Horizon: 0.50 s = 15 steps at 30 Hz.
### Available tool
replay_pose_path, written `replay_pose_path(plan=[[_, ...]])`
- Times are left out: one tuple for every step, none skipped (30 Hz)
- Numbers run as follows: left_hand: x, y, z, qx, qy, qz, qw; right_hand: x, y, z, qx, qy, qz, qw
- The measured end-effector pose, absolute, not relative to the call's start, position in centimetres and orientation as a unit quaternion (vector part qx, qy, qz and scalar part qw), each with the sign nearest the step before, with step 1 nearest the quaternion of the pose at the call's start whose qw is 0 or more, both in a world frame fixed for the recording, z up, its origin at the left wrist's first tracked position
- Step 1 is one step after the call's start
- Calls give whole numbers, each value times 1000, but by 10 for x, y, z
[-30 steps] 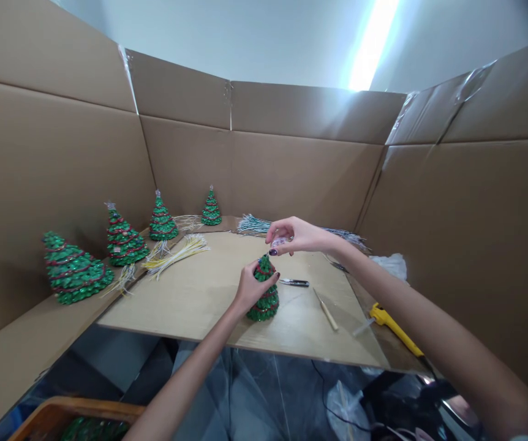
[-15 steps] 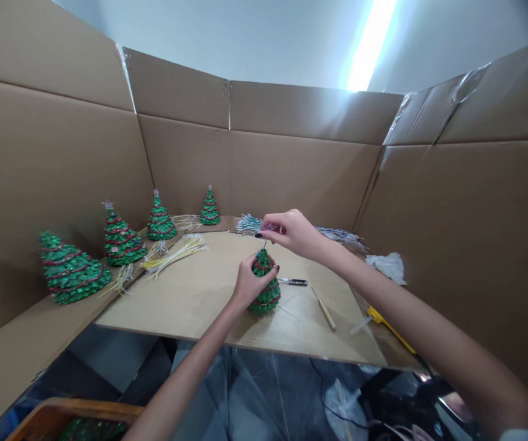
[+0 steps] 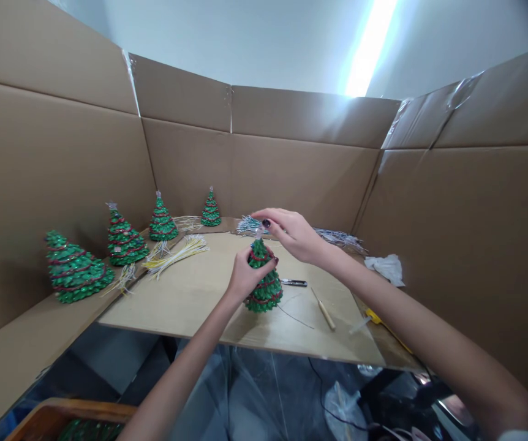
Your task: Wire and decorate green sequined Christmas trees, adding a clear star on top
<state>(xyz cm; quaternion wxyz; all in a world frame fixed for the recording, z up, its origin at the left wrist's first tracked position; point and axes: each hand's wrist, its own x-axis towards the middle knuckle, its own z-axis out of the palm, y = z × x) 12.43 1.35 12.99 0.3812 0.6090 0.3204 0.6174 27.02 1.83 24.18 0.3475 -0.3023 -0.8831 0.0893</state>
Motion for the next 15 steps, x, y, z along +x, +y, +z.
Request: replay_pose_path(plan=[[122, 12, 134, 593, 315, 626, 398, 273, 20, 240, -307, -871, 110, 368], [119, 11, 139, 575, 309, 635, 414, 277, 22, 238, -315, -857, 134, 386], [115, 10, 144, 556, 303, 644, 430, 280, 25, 235, -324, -841, 163, 402], [111, 8, 150, 537, 298, 653, 444, 284, 29, 231, -334, -824, 195, 414], [107, 7, 155, 518, 292, 661, 457, 288, 32, 226, -344, -806, 234, 422], [103, 6, 161, 500, 286, 670, 468, 292, 36, 222, -353, -786, 277, 425], [100, 5, 166, 482, 280, 680, 476, 295, 38, 217, -361, -765, 323, 424], [96, 4, 170, 464, 274, 691, 482, 297, 40, 212, -369, -743, 370, 418], [92, 3, 175, 446, 268, 703, 485, 299, 41, 207, -375, -721, 415, 409], [89, 3, 179, 427, 262, 716, 486, 300, 40, 201, -378, -701, 456, 397], [86, 3, 182, 409, 257, 729, 486, 301, 38, 196, -380, -682, 493, 384], [82, 4, 185, 392, 252, 739, 486, 300, 36, 190, -380, -665, 525, 370], [79, 4, 188, 377, 248, 747, 488, 299, 33, 185, -379, -651, 553, 355], [76, 5, 190, 366, 246, 752, 489, 298, 30, 180, -376, -639, 578, 341], [74, 6, 192, 359, 245, 755, 492, 296, 27, 176, -371, -629, 599, 328]])
